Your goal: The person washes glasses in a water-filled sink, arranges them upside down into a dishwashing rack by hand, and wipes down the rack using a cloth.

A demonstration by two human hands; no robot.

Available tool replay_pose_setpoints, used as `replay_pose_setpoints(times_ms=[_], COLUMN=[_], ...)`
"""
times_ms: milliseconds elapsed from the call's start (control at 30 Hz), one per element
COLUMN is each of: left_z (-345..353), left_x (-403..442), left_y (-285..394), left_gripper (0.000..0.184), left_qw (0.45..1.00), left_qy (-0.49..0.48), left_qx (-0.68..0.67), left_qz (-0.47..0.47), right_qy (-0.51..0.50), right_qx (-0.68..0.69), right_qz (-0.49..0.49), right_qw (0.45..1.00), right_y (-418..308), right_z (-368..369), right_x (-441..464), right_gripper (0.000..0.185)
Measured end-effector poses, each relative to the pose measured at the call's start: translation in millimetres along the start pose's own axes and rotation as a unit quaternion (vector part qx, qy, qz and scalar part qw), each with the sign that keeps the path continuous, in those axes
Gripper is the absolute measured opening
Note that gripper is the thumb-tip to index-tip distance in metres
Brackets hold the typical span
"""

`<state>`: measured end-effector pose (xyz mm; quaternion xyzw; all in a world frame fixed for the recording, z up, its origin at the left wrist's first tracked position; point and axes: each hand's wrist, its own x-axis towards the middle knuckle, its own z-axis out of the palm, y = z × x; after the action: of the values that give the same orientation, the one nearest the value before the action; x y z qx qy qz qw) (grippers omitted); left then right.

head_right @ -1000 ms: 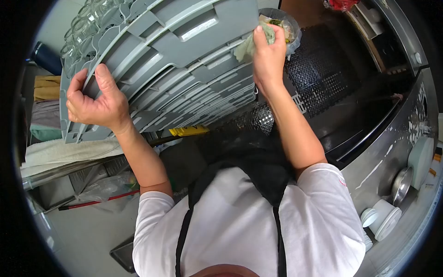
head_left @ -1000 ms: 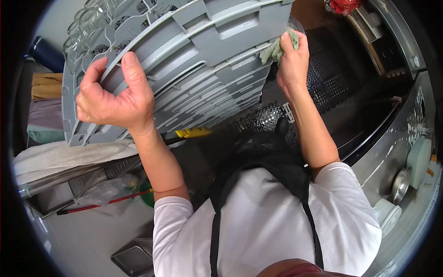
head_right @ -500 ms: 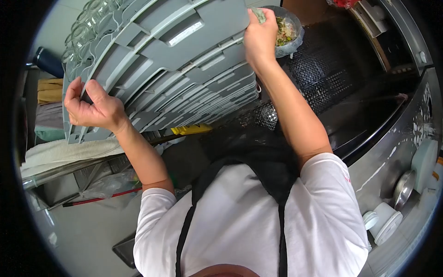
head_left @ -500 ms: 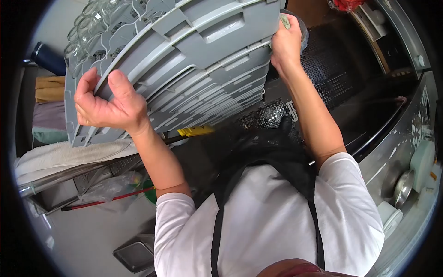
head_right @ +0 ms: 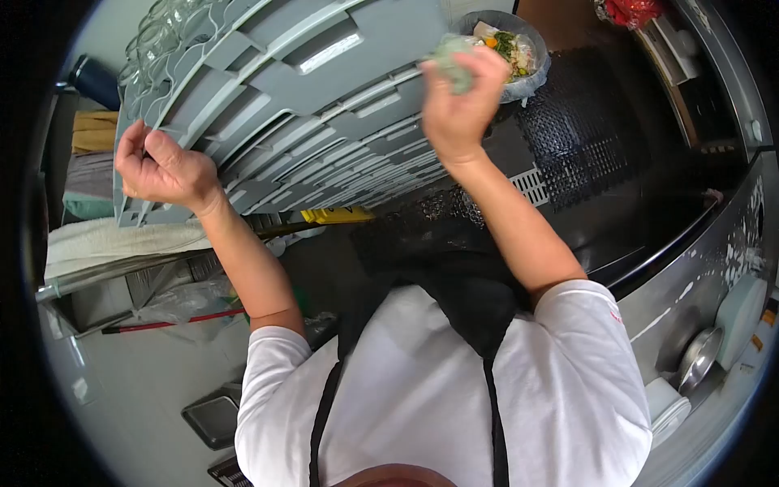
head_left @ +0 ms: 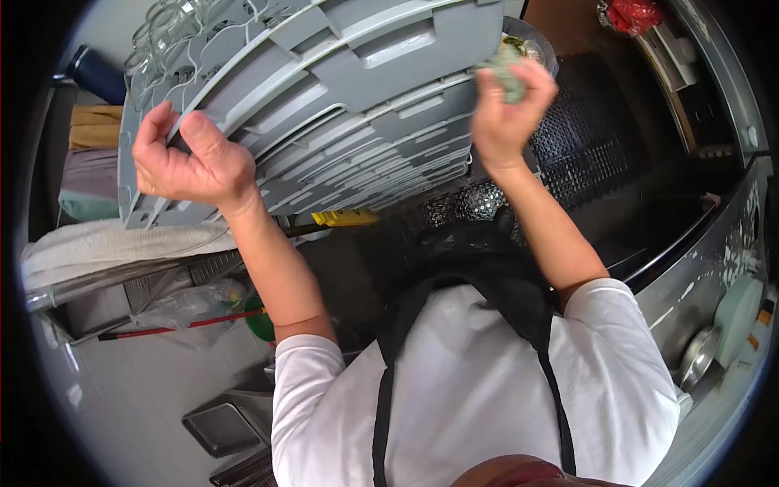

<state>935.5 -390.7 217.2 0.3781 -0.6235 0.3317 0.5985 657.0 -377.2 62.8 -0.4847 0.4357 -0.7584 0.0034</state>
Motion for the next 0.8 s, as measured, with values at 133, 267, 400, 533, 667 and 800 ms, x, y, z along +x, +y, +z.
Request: replay_pose_setpoints(times_ms=[133,267,400,533,667,800], left_z=[-3,-10,-15,-23,-59,-19], left_x=[0,-1,-3,-5,-76,-153], left_y=[5,4,8,41,106,198], left_gripper=[0.051,0.054,0.057,0.070,0.077,0.058], left_qw=[0.999,0.998,0.996,0.987,0.943,0.747], left_qy=[-0.021,-0.058,-0.082,-0.014,-0.206,-0.144], left_qx=[0.032,0.001,-0.036,-0.159,-0.215,-0.424], left_qz=[-0.017,-0.013,-0.012,-0.029,-0.146,-0.492], right_qy=[-0.229,-0.143,-0.142,-0.362,-0.341,-0.541], right_qx=[-0.025,-0.018,-0.090,0.063,0.157,0.195], right_qz=[-0.131,-0.067,-0.101,0.001,0.152,-0.075], right_qw=[0.964,0.987,0.981,0.930,0.914,0.815], right_y=[-12,-28,-7,-44,-56,-55], right_z=[4,-14,-6,-13,-21,-23], right_x=[-56,-43,-24,-58,-16,48], right_gripper=[0.032,0.040,0.032,0.023,0.029,0.041])
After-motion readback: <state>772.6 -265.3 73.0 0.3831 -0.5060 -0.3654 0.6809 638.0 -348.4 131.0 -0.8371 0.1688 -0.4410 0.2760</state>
